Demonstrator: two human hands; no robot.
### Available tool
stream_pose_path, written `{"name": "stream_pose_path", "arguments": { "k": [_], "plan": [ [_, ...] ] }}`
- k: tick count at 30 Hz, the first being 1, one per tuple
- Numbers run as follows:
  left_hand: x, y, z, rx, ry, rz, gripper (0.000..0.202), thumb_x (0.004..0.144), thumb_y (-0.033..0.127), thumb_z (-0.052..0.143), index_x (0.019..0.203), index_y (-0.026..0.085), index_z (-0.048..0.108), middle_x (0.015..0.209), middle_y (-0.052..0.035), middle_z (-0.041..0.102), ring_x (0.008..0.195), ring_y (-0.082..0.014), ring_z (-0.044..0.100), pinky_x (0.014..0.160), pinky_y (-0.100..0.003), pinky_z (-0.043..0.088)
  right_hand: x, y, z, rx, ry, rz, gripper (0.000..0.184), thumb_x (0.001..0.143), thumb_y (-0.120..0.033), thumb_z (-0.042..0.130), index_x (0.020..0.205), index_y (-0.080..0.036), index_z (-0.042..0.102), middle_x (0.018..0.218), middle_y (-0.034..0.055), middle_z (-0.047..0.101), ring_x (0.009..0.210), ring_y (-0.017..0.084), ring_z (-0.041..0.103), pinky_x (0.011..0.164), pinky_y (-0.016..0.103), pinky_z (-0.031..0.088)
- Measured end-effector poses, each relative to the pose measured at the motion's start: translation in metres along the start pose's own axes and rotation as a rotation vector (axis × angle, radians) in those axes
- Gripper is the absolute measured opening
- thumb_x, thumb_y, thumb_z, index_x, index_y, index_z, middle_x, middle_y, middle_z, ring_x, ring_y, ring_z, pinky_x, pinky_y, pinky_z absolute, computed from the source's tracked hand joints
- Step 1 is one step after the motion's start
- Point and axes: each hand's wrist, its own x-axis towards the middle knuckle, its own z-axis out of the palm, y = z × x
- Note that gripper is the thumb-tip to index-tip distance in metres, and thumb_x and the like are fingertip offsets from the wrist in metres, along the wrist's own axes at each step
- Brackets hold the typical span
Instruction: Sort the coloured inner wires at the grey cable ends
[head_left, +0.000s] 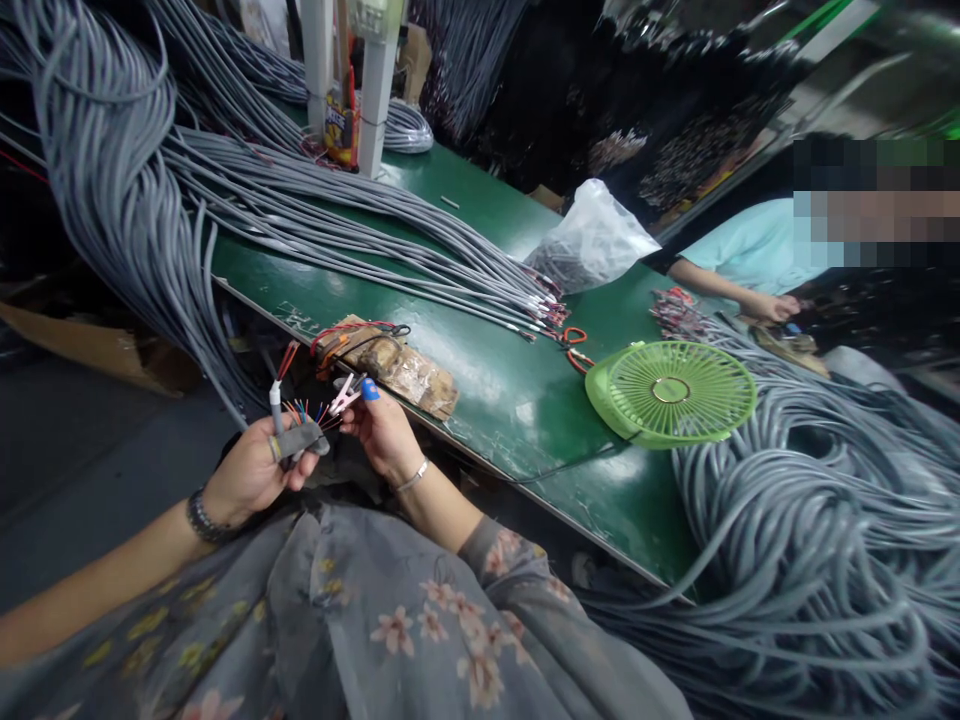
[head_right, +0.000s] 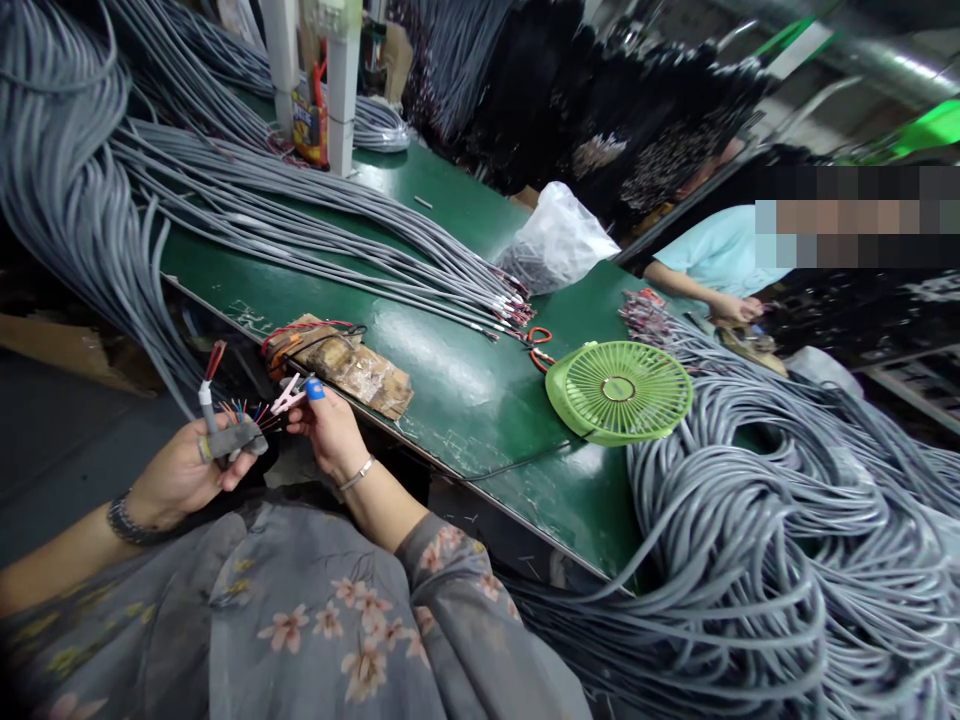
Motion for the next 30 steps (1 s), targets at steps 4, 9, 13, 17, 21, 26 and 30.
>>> {"name": "stream_pose_path", "arguments": {
  "k": [4,9,13,17,21,26,30],
  "plan": [
    [0.002,0.0,0.0,0.007,-0.028,-0.01,0.045,0.055,0.048,0.096,0.066,0.017,0.066,0.044,0.0018,0.06,0.033,-0.0083,0.046,0.033,-0.019,0.032,0.003,0.004,-0.001,-0.034,-0.006,-0.03,0.051,0.084,-0.069,0.074,0.073,-0.019,0.07,0.066,0.0002,0.066,0.058,0.01,0.056,0.058,0.022,0.052],
    [0.003,-0.001,0.001,0.022,-0.033,-0.014,0.043,0.054,0.047,0.096,0.066,0.017,0.067,0.045,0.0006,0.062,0.033,-0.0084,0.047,0.033,-0.019,0.033,0.009,0.003,0.002,0.081,-0.054,0.091,0.045,0.085,-0.064,0.078,0.084,-0.018,0.073,0.069,-0.0007,0.065,0.061,0.011,0.056,0.057,0.022,0.05],
    [0.004,-0.003,0.002,0.025,-0.028,-0.021,0.038,0.057,0.041,0.094,0.065,0.017,0.066,0.045,-0.0002,0.063,0.033,-0.0083,0.048,0.033,-0.019,0.034,0.012,0.005,0.005,0.111,0.019,0.071,0.04,0.087,-0.058,0.078,0.082,-0.019,0.073,0.064,-0.002,0.06,0.061,0.011,0.055,0.056,0.021,0.047],
    [0.005,-0.004,0.002,0.028,-0.009,-0.028,0.036,0.058,0.038,0.093,0.064,0.017,0.065,0.045,0.0,0.062,0.033,-0.0085,0.047,0.033,-0.019,0.035,0.011,0.005,0.006,0.105,0.029,0.078,0.042,0.089,-0.06,0.075,0.08,-0.019,0.071,0.066,-0.0006,0.063,0.06,0.012,0.055,0.057,0.022,0.048],
    [0.001,-0.006,0.001,0.034,0.005,-0.018,0.037,0.059,0.041,0.093,0.065,0.017,0.065,0.046,0.0002,0.062,0.034,-0.0082,0.047,0.034,-0.019,0.035,0.007,0.002,0.003,0.106,-0.024,0.149,0.051,0.091,-0.068,0.068,0.078,-0.019,0.068,0.069,0.0018,0.067,0.06,0.012,0.056,0.056,0.022,0.05],
    [-0.01,-0.008,0.003,0.045,0.104,0.033,0.038,0.055,0.042,0.093,0.063,0.018,0.064,0.045,0.0014,0.062,0.033,-0.0087,0.049,0.034,-0.019,0.034,0.0,0.0,0.001,0.092,-0.061,0.113,0.035,0.086,-0.052,0.08,0.08,-0.02,0.069,0.069,-0.001,0.066,0.061,0.011,0.055,0.057,0.021,0.051],
    [-0.013,-0.005,0.007,0.027,0.193,0.101,0.035,0.057,0.036,0.092,0.065,0.019,0.063,0.049,0.0019,0.064,0.037,-0.0092,0.052,0.037,-0.019,0.038,-0.002,-0.001,0.003,0.095,-0.054,0.1,0.03,0.085,-0.045,0.082,0.079,-0.019,0.07,0.068,-0.0015,0.064,0.06,0.01,0.053,0.054,0.019,0.049]
  ]
}}
